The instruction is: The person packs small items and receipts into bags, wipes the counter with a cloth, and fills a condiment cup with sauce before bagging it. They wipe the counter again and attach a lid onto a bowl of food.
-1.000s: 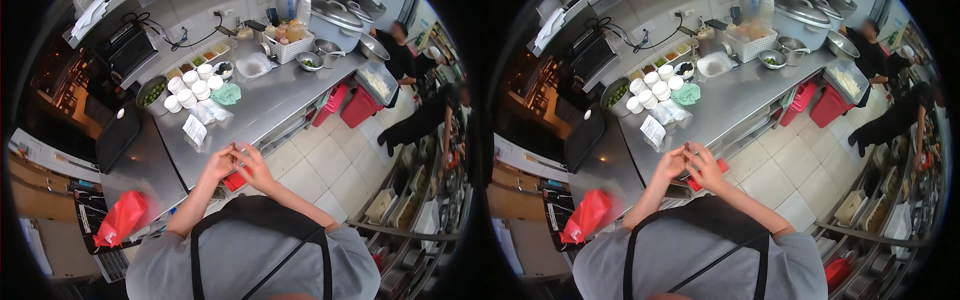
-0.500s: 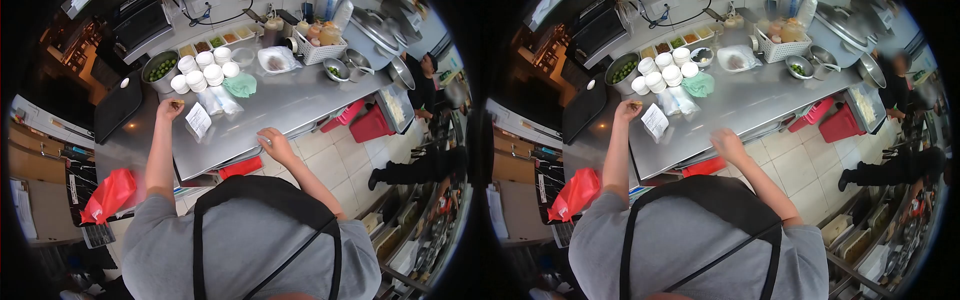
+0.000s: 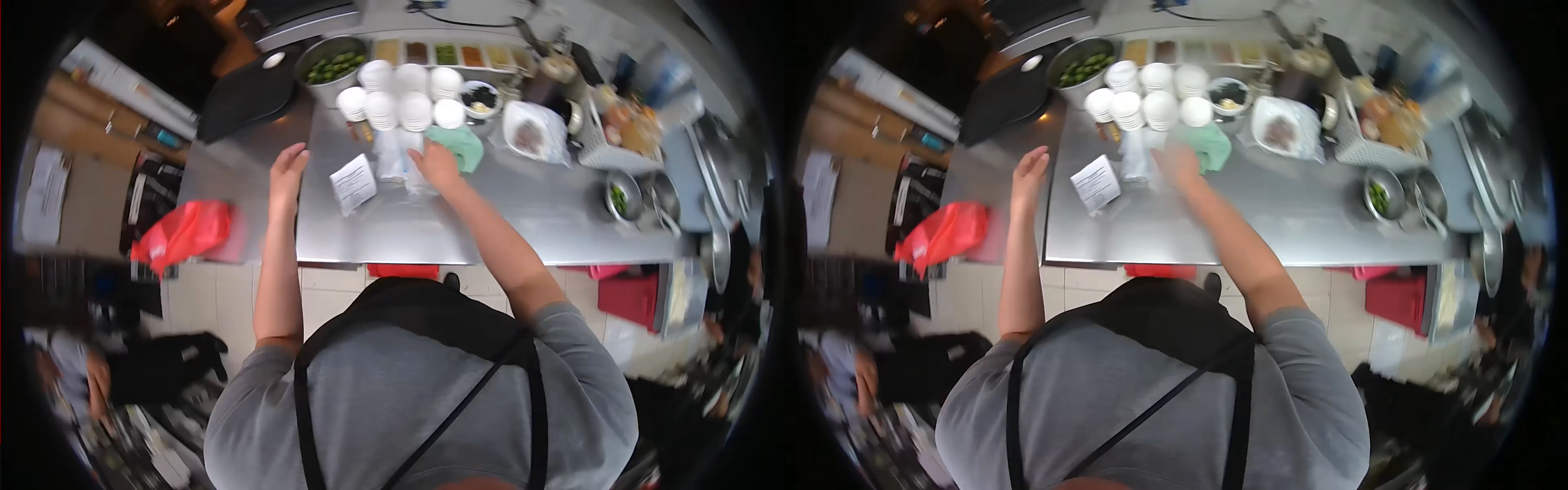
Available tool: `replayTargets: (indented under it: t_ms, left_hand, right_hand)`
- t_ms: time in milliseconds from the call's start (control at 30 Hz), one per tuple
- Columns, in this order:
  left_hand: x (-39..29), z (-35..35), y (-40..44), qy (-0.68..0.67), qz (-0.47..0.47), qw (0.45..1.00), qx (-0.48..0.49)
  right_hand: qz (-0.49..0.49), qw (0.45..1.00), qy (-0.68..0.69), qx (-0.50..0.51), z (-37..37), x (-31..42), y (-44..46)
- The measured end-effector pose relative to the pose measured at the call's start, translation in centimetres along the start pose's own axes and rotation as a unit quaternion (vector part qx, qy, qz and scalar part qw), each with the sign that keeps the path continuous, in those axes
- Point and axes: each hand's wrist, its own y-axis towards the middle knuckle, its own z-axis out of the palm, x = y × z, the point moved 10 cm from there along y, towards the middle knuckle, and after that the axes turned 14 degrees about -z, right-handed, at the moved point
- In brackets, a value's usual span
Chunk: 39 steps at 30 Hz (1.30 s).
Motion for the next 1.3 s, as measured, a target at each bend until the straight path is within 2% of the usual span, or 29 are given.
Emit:
replayTargets:
  t_ms: [33,67,167,200,267,333,367,400,433,467,500,567,600,667,700,733,767,800,833,867,933,967,1033,1100,1133,1167,1200,1233,1300]
  left_hand:
    - [0.5,-0.4,-1.1,0.012,0.007,1.000,0.009]
    - [0.7,-0.6,-2.3,0.023,0.015,0.999,0.020]
    - [1.0,-2.8,-6.5,0.018,0.004,0.999,-0.049]
    - [1.6,-3.4,-7.6,0.021,-0.009,0.998,-0.066]
    - [3.2,-4.5,-9.1,0.018,-0.005,0.995,-0.099]
    - [4.8,-4.2,-10.5,-0.001,-0.012,0.997,-0.074]
    - [5.7,-3.5,-11.1,-0.011,-0.009,0.998,-0.067]
    - [6.3,-2.4,-11.6,0.052,-0.021,0.996,-0.063]
    - [6.2,-0.5,-12.3,0.053,0.026,0.998,-0.037]
    - [5.5,2.1,-13.2,0.096,0.006,0.995,0.021]
    - [5.0,3.7,-14.2,0.027,-0.042,0.997,0.055]
    - [2.6,5.3,-14.5,-0.138,0.049,0.987,0.069]
    - [2.0,5.1,-14.2,-0.146,0.051,0.987,0.049]
    - [-1.3,5.4,-14.7,-0.186,0.125,0.967,0.119]
    - [-1.8,4.5,-14.7,-0.187,0.127,0.967,0.113]
    - [-1.1,4.9,-14.2,-0.140,0.055,0.977,0.154]
    - [0.1,5.4,-13.8,-0.091,-0.018,0.977,0.194]
    - [0.6,4.9,-13.3,-0.090,-0.015,0.977,0.192]
    - [0.6,4.3,-13.0,-0.047,0.064,0.983,0.167]
    - [0.5,3.7,-13.1,-0.003,0.141,0.980,0.142]
    - [1.5,2.8,-12.8,0.037,0.165,0.975,0.142]
    - [1.9,1.8,-12.5,0.050,0.178,0.974,0.133]
    - [1.7,-1.7,-11.7,0.060,0.194,0.971,0.122]
    - [1.9,-9.3,-9.2,0.036,0.154,0.987,0.039]
    - [1.9,-14.6,-8.1,0.060,0.179,0.979,-0.070]
    - [4.1,-19.8,-5.6,0.057,0.113,0.984,-0.128]
    - [4.5,-25.8,-4.8,0.130,0.129,0.950,-0.254]
    - [4.4,-31.2,-4.4,0.178,0.114,0.922,-0.324]
    - [4.2,-39.1,-3.3,0.276,0.089,0.873,-0.393]
  right_hand:
    - [0.028,0.998,0.032,0.053,1.6,0.9,0.9]
    - [0.001,0.997,0.038,0.061,2.4,2.5,1.7]
    - [-0.052,0.984,-0.170,-0.014,3.1,4.8,2.1]
    - [-0.066,0.984,-0.165,-0.008,4.7,4.1,2.3]
    - [-0.107,0.987,-0.118,0.033,7.2,1.9,3.3]
    - [-0.111,0.986,-0.008,0.121,5.3,0.5,2.2]
    - [-0.092,0.992,0.061,0.057,3.2,-0.8,1.4]
    - [-0.065,0.983,0.137,0.105,2.3,-1.7,0.8]
    - [-0.065,0.954,0.276,0.096,0.5,-1.4,-0.1]
    - [-0.035,0.897,0.429,0.104,0.6,-1.2,-1.0]
    - [-0.044,0.868,0.480,0.117,-1.2,1.0,-2.4]
    - [-0.108,0.831,0.504,0.210,-4.2,6.9,-6.2]
    - [-0.125,0.802,0.518,0.270,-4.8,9.6,-8.2]
    - [-0.145,0.768,0.529,0.331,-4.3,12.1,-10.9]
    - [-0.068,0.729,0.592,0.338,-3.0,11.7,-11.7]
    - [0.011,0.681,0.649,0.340,-1.9,11.8,-12.4]
    - [0.008,0.682,0.648,0.340,-1.8,13.1,-12.8]
    - [0.107,0.648,0.706,0.266,-1.7,13.3,-12.7]
    - [0.205,0.601,0.750,0.186,-1.3,13.0,-12.8]
    - [0.205,0.600,0.751,0.185,-0.7,13.5,-12.7]
    - [0.094,0.567,0.760,0.302,0.0,18.1,-13.1]
    - [0.095,0.570,0.759,0.300,0.5,19.5,-12.9]
    - [0.034,0.754,0.572,0.323,1.5,22.9,-11.8]
    - [0.021,0.781,0.554,0.286,4.6,24.6,-9.3]
    - [0.010,0.805,0.539,0.249,5.4,25.8,-7.5]
    - [-0.007,0.804,0.555,0.215,5.5,28.0,-5.5]
    - [-0.046,0.810,0.557,0.174,5.7,30.0,-3.2]
    - [-0.071,0.826,0.532,0.169,6.2,31.9,-1.3]
    - [-0.118,0.839,0.510,0.148,6.9,36.4,2.0]
